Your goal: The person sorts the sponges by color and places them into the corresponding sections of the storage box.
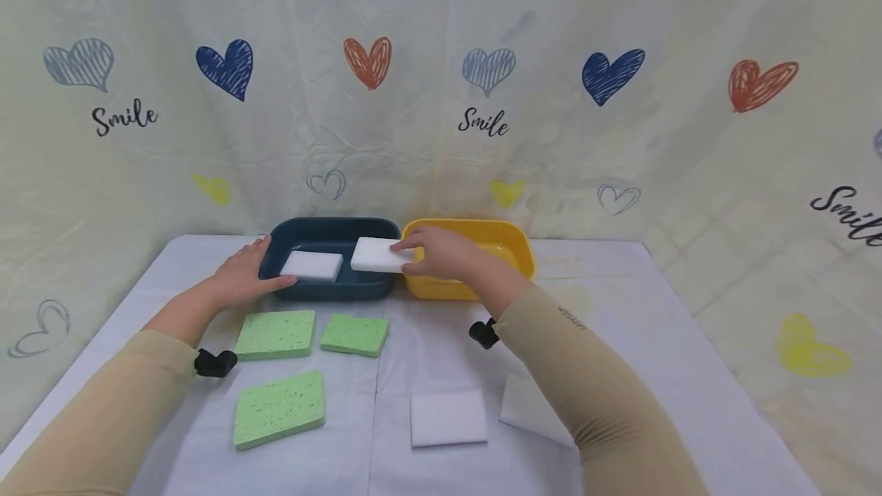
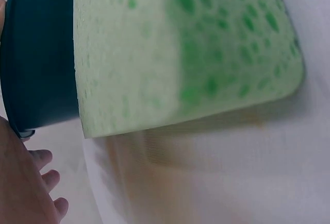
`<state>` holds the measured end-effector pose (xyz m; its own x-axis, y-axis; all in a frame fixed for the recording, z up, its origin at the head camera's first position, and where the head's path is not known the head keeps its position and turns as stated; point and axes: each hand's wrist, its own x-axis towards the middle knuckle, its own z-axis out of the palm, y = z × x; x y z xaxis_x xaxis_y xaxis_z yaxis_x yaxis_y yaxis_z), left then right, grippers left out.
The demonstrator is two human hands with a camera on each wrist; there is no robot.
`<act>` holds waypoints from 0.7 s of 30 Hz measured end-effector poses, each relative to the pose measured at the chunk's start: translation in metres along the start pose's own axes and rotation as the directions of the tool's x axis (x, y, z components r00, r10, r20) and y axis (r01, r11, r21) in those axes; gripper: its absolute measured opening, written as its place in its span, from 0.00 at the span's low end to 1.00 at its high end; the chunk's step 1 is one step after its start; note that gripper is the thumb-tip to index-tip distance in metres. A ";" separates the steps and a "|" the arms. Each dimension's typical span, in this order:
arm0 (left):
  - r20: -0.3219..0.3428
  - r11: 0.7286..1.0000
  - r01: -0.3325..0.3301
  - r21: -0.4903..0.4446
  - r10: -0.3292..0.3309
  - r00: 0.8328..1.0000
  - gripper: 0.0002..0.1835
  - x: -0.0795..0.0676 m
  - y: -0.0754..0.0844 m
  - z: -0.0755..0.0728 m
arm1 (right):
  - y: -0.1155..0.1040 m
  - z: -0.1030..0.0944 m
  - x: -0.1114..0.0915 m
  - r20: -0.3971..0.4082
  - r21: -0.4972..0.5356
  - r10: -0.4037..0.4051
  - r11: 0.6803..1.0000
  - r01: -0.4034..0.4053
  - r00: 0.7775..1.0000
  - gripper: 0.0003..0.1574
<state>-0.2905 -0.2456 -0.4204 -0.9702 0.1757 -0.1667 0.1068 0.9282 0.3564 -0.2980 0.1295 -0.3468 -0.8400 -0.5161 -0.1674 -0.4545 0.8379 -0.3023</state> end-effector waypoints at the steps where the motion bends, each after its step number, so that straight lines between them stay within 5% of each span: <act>1: 0.000 1.000 -0.001 0.001 0.001 1.000 0.68 0.000 0.000 0.000 | -0.002 0.000 0.005 0.008 -0.010 -0.007 1.000 0.007 1.000 0.27; 21: -0.005 1.000 0.008 -0.011 -0.008 1.000 0.68 0.000 0.001 0.000 | -0.035 0.015 0.061 0.157 -0.168 0.046 0.986 -0.019 0.987 0.22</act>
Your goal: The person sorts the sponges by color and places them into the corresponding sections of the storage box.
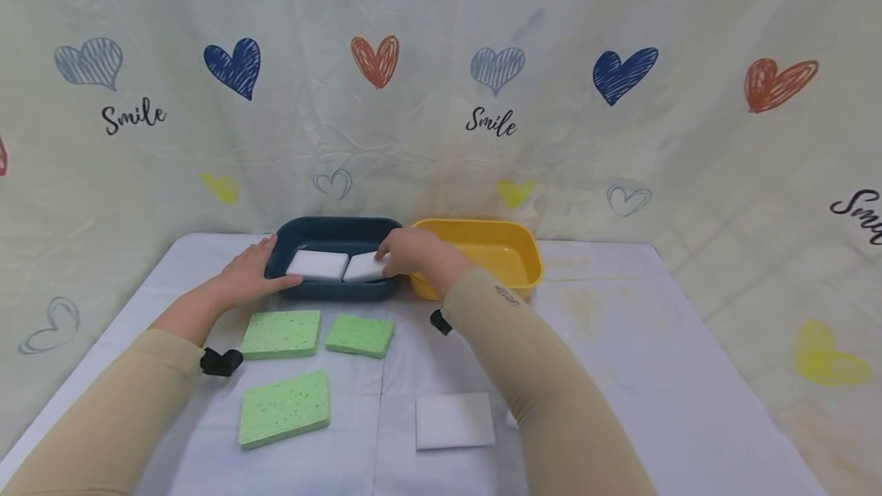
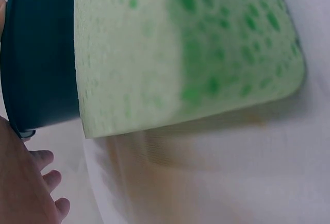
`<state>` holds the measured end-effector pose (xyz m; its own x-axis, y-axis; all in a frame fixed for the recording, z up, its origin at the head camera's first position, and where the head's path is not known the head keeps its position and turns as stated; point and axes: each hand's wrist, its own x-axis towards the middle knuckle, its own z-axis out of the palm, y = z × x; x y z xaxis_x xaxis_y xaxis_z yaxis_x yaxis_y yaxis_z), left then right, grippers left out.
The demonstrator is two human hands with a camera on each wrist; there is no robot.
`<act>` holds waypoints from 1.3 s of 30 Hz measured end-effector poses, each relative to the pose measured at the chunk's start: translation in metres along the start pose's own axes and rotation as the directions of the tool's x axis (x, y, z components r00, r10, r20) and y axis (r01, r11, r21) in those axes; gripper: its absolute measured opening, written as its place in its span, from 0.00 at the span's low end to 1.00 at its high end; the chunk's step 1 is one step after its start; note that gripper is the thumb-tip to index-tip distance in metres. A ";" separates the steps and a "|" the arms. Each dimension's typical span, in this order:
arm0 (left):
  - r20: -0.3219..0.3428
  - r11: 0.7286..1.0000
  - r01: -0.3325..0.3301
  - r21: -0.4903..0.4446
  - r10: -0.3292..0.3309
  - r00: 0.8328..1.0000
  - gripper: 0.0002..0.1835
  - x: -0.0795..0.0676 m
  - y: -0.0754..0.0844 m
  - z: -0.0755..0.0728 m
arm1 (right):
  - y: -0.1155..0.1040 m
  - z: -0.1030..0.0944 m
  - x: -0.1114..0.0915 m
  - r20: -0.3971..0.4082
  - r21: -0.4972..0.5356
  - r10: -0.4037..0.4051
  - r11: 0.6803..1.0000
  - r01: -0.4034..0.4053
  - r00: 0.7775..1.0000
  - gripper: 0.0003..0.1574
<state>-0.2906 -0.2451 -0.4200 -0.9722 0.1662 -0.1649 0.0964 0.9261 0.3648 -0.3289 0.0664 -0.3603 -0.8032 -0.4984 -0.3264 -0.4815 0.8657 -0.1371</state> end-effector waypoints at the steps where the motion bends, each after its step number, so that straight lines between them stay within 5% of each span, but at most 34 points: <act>1: 0.001 1.000 0.000 -0.001 0.000 1.000 0.68 0.000 0.001 0.000 | 0.000 0.001 0.001 0.001 -0.007 0.005 1.000 -0.005 1.000 0.22; 21: 0.001 1.000 -0.021 0.004 0.021 1.000 0.66 0.000 0.014 -0.002 | 0.003 0.003 0.007 -0.053 -0.136 0.034 0.990 -0.041 0.998 0.33; 30: -0.003 1.000 -0.026 0.012 0.026 1.000 0.67 0.001 0.010 0.000 | 0.008 0.004 0.004 -0.125 -0.087 -0.035 0.996 0.024 0.992 0.37; 39: 0.007 1.000 -0.015 -0.005 0.015 1.000 0.67 0.000 -0.001 0.000 | 0.007 -0.005 -0.016 -0.187 0.086 -0.022 0.996 0.038 0.982 0.40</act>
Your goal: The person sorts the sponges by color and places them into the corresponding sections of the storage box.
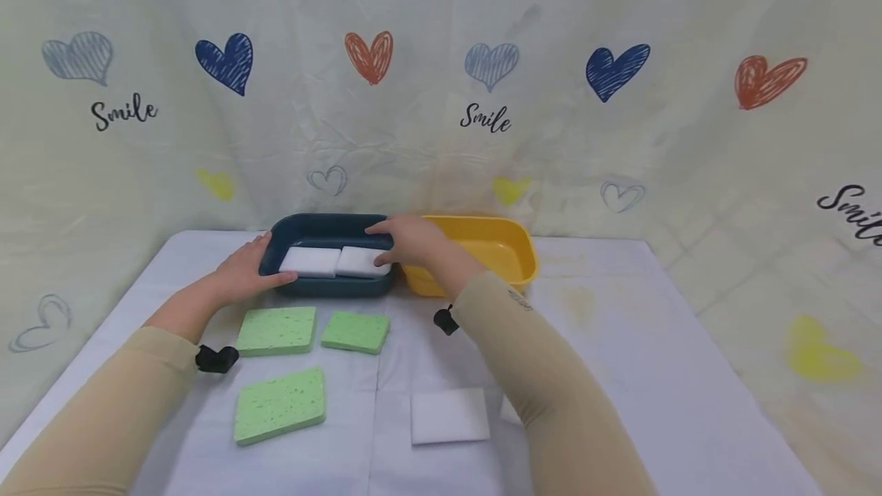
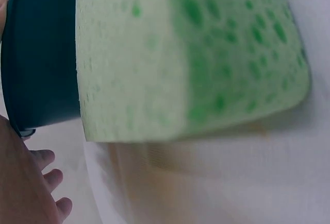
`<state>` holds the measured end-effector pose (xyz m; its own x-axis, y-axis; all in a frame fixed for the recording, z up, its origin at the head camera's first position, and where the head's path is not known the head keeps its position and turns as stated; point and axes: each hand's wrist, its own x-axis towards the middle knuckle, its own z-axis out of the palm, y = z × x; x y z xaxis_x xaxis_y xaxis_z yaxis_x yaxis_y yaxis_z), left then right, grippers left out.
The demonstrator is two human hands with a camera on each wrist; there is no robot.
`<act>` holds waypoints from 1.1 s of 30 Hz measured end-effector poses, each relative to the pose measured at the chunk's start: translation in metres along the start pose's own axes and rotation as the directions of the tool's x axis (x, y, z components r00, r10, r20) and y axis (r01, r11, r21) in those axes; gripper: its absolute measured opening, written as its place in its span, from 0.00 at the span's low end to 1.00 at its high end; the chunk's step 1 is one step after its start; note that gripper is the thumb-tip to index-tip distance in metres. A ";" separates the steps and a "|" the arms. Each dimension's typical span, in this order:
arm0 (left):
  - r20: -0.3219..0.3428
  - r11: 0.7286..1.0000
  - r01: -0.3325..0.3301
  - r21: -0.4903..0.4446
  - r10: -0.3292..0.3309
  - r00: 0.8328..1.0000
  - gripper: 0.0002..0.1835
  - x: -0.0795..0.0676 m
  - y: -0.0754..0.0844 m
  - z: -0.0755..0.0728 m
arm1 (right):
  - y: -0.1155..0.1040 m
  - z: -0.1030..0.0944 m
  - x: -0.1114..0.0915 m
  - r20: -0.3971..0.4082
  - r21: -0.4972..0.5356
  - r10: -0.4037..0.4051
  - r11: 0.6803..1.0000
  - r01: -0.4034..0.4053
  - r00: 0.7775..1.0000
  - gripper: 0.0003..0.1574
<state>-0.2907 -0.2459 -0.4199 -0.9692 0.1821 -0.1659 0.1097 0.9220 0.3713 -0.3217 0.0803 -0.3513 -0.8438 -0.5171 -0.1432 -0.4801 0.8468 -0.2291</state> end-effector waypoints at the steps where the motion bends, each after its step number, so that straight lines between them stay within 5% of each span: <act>1: 0.002 1.000 -0.001 0.002 0.001 1.000 0.67 0.000 0.000 0.000 | 0.001 -0.001 -0.004 -0.007 0.014 0.000 1.000 0.000 1.000 0.40; 14: -0.010 1.000 -0.009 0.003 0.009 1.000 0.67 -0.002 0.002 -0.001 | 0.025 0.003 -0.071 -0.050 -0.024 -0.089 0.996 0.088 0.995 0.40; 33: 0.010 1.000 -0.018 0.006 0.018 1.000 0.67 0.000 0.000 -0.001 | 0.055 0.047 -0.193 -0.033 -0.064 -0.177 0.982 0.175 0.984 0.38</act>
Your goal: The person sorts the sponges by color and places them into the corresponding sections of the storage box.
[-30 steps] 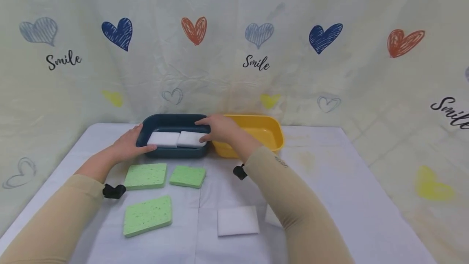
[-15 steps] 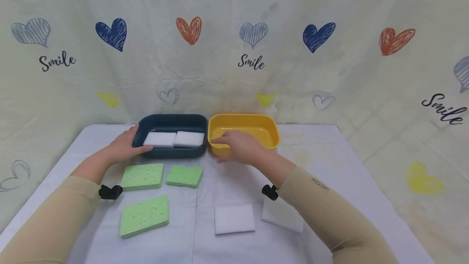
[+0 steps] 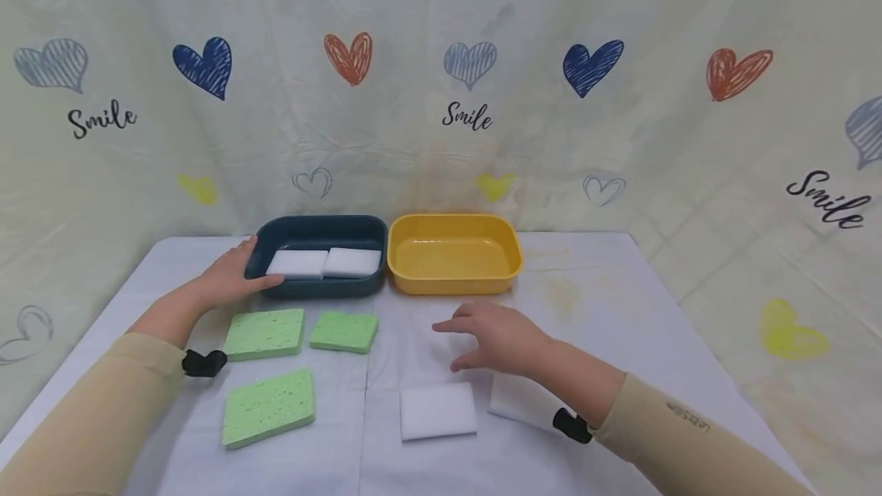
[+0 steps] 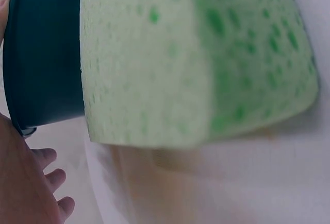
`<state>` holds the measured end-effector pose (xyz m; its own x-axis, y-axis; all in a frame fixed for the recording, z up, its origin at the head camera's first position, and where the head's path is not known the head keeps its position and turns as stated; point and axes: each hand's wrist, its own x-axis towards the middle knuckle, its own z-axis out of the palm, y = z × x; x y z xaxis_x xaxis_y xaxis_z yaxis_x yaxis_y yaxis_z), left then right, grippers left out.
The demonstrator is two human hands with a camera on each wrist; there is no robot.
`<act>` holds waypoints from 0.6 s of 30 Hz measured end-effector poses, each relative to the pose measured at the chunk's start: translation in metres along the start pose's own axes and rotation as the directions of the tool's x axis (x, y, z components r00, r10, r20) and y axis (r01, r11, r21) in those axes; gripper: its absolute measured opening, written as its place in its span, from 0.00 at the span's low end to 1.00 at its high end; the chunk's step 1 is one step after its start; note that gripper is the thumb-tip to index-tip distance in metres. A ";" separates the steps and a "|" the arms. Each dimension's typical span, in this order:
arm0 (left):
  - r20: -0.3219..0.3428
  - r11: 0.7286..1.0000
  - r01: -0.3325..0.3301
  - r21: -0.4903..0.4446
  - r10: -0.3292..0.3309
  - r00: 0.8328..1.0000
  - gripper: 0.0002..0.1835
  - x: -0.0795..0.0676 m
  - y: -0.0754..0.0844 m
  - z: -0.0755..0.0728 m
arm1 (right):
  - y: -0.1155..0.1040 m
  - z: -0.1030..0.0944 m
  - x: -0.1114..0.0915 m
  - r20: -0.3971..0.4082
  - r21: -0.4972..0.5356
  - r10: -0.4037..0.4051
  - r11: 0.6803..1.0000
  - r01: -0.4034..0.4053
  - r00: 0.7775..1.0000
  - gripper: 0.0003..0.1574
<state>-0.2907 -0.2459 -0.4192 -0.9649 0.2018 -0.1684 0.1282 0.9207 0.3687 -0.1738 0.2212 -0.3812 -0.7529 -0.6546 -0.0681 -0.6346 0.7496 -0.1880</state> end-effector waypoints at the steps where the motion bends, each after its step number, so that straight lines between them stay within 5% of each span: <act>1: 0.002 1.000 0.003 0.000 -0.003 1.000 0.67 0.000 0.000 0.000 | 0.000 0.002 -0.004 0.001 0.001 -0.006 1.000 0.006 1.000 0.38; 18: -0.016 1.000 0.000 -0.020 -0.001 1.000 0.67 -0.003 0.003 0.000 | -0.005 0.030 -0.040 0.096 0.105 -0.070 0.993 0.060 0.993 0.36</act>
<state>-0.2874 -0.2435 -0.4173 -0.9685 0.1959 -0.1539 0.1232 0.9137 0.3873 -0.1349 0.2403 -0.4070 -0.6867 -0.7116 -0.1486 -0.6566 0.6949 -0.2932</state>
